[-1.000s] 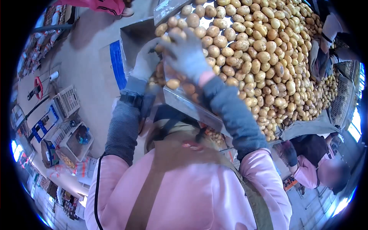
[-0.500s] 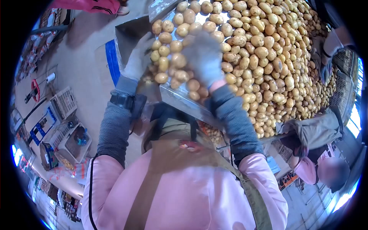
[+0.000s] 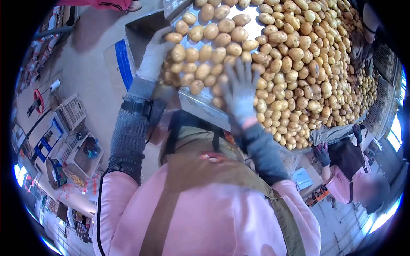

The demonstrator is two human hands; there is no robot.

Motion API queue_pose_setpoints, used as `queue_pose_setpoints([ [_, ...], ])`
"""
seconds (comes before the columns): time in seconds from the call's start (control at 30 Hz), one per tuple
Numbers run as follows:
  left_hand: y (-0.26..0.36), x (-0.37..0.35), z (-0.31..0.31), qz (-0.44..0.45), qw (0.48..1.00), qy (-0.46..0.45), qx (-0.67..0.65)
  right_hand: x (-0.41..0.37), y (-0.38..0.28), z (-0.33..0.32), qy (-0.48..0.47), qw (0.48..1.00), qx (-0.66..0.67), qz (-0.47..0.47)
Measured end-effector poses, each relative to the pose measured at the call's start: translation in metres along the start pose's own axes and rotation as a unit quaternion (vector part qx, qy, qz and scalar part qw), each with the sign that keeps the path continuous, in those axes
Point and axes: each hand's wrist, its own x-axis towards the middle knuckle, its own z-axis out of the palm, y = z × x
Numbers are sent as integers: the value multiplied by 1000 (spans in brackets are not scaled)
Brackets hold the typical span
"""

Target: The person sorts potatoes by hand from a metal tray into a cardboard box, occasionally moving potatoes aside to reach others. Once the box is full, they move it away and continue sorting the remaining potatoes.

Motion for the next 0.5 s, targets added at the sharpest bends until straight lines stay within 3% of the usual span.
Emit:
queue_pose_setpoints([
  [0.07,0,9,5,-6,995,14,100,45,16,15,61,996,-60,-12],
  [0.1,2,12,10,-19,995,36,96,74,16,14,48,997,-67,-3],
  [0.13,1,14,11,-21,996,49,78,102,23,30,97,994,-44,-12],
  [0.2,-1,13,12,-29,996,74,44,128,5,29,94,995,-22,14],
  [0.23,-11,14,6,-14,998,60,17,129,-11,21,48,999,-20,-2],
  [0.37,1,-1,2,-11,980,8,-196,43,-49,6,-28,990,62,-121],
  [0.4,4,-6,4,-35,986,10,-166,15,-45,5,-34,984,104,-138],
  [0.47,11,-10,4,-81,991,16,-103,-22,-25,6,-67,991,47,-108],
  [0.5,5,-1,1,-107,994,16,-17,-25,-18,-2,-82,993,58,-59],
])
